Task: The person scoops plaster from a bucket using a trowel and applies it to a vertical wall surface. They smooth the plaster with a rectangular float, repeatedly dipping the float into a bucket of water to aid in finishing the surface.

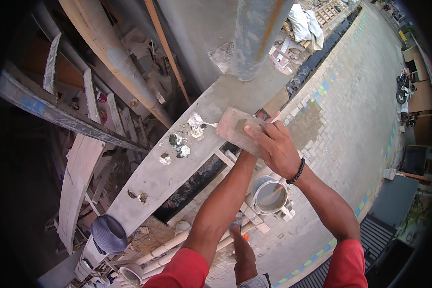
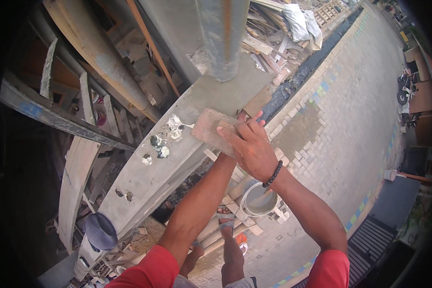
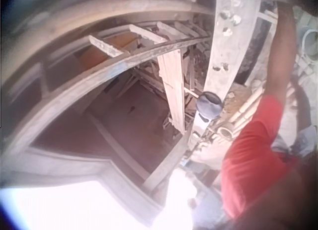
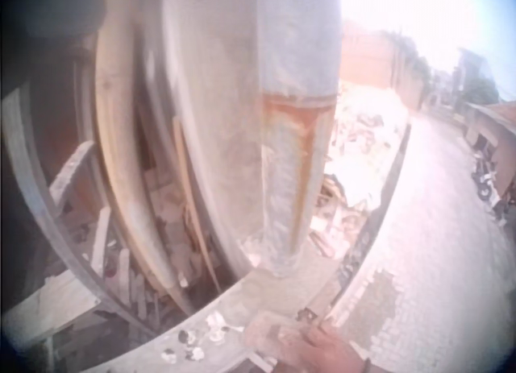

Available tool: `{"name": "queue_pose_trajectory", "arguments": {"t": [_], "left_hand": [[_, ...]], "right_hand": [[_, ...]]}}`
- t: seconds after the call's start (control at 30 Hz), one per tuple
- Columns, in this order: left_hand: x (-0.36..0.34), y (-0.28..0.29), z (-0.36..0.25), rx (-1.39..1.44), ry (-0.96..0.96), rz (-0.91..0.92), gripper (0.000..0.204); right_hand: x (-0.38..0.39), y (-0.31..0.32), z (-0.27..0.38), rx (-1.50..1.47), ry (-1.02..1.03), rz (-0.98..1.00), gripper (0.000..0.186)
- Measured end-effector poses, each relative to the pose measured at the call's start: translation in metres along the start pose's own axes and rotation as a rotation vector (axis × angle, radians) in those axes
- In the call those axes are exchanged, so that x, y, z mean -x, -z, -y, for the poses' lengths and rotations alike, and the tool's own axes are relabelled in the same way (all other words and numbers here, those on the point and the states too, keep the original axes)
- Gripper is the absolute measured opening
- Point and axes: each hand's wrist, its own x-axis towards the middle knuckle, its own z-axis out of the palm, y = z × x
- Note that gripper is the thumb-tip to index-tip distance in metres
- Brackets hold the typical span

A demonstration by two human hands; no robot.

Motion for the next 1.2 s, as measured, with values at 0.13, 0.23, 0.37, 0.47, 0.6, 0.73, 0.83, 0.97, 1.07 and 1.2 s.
{"name": "queue_pose_trajectory", "arguments": {"t": [0.13,0.23,0.37,0.47,0.6,0.73,0.83,0.97,1.07,1.2], "left_hand": [[-0.009,0.047,0.005,-0.501,-0.107,-0.21,0.054],[-0.02,0.019,0.021,-0.285,-0.013,-0.261,0.047],[-0.005,0.004,0.002,0.139,0.071,-0.121,0.045],[-0.001,0.014,-0.006,0.28,0.137,-0.098,0.045],[-0.019,-0.02,0.012,-0.02,0.099,-0.335,0.044],[-0.006,0.025,0.008,-0.112,-0.094,-0.02,0.048],[-0.005,0.009,0.012,-0.363,-0.168,-0.016,0.046],[-0.017,-0.004,0.012,-0.139,0.016,-0.23,0.047],[-0.019,0.014,0.004,0.353,0.086,0.074,0.047],[-0.009,0.025,0.001,0.269,0.071,0.057,0.048]], "right_hand": [[-0.047,0.006,-0.009,0.074,-0.018,-0.078,0.052],[-0.039,-0.004,-0.031,0.089,-0.081,-0.041,0.053],[-0.021,-0.016,0.001,0.0,0.016,0.039,0.053],[-0.013,-0.014,0.015,-0.066,0.057,-0.038,0.051],[-0.006,0.005,-0.036,0.108,-0.317,-0.245,0.05],[-0.02,-0.022,0.001,0.071,-0.127,-0.116,0.05],[-0.02,-0.015,0.018,0.024,0.014,-0.067,0.049],[-0.051,-0.017,0.002,0.064,-0.083,-0.171,0.052],[-0.066,-0.036,0.001,0.082,-0.158,-0.097,0.05],[-0.045,-0.053,0.022,0.118,-0.008,-0.023,0.051]]}}
